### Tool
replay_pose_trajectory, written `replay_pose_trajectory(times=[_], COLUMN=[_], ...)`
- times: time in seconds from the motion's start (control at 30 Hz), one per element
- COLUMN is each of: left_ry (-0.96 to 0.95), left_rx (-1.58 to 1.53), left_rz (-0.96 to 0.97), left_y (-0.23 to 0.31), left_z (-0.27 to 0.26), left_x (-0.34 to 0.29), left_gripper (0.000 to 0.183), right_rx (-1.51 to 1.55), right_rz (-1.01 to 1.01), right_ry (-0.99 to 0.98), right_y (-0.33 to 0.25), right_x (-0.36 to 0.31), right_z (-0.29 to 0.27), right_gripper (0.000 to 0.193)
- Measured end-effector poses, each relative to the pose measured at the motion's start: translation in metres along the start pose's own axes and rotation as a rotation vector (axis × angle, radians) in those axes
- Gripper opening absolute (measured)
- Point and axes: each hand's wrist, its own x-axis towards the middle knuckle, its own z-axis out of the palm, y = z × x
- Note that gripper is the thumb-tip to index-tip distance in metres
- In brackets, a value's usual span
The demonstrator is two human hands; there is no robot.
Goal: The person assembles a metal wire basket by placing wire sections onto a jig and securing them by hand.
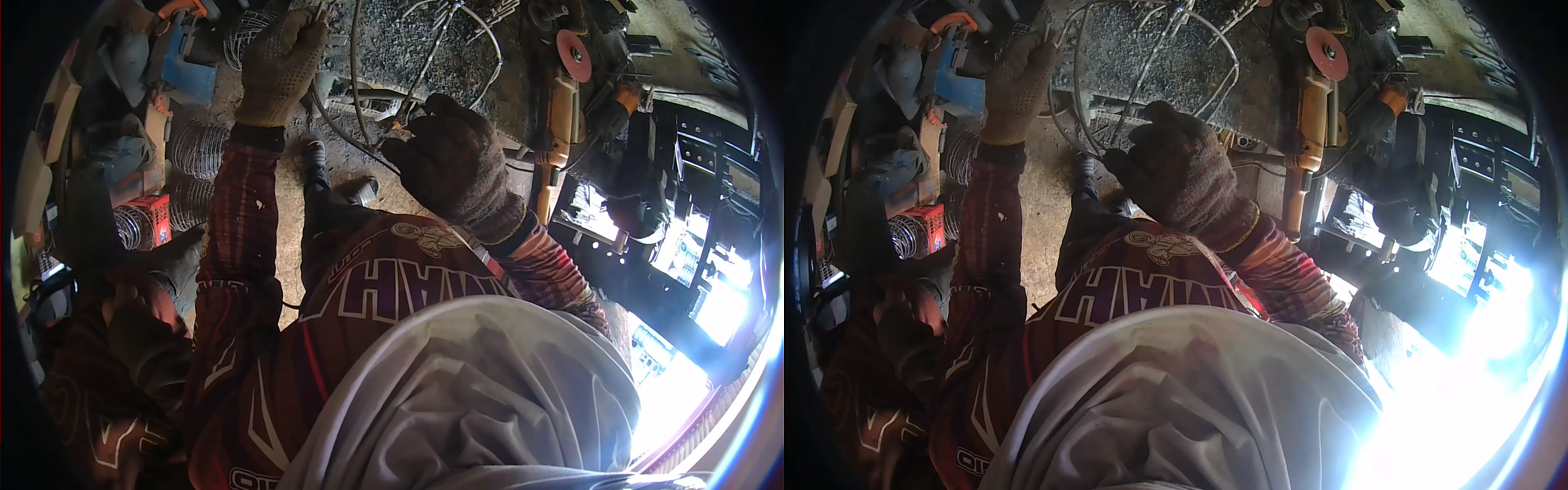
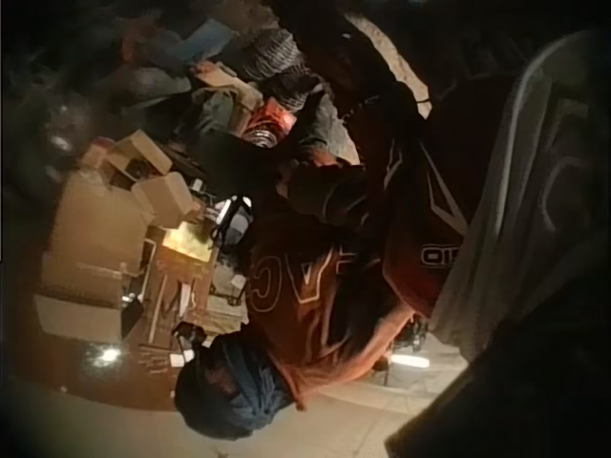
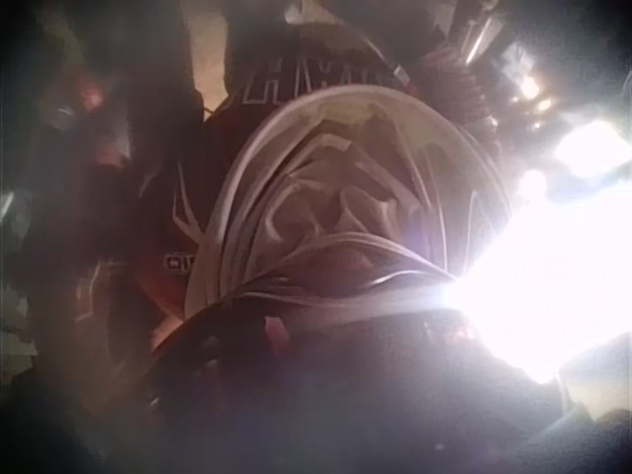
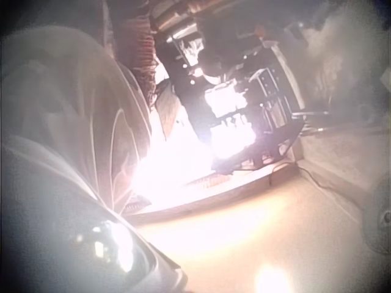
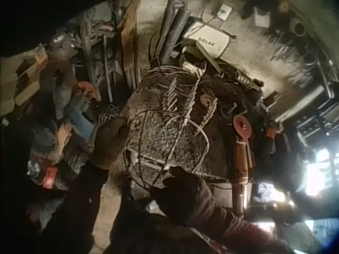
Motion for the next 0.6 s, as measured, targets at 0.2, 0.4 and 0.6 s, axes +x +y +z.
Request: replay_pose_trajectory(times=[0.2,0.4,0.6], left_ry=[-0.004,0.136,-0.155], left_rx=[0.070,-0.263,-0.568], left_rz=[0.106,-0.011,-0.314], left_y=[0.006,0.019,0.129], left_z=[0.002,0.000,-0.026], left_x=[0.004,-0.006,-0.040], left_gripper=[0.013,0.014,0.014], right_rx=[-0.025,-0.012,0.183], right_rz=[-0.010,0.137,0.516], right_ry=[-0.039,-0.013,0.111], right_y=[0.005,-0.004,-0.017], right_x=[-0.002,-0.017,-0.046], right_z=[0.001,-0.036,-0.053], right_gripper=[0.031,0.025,0.028])
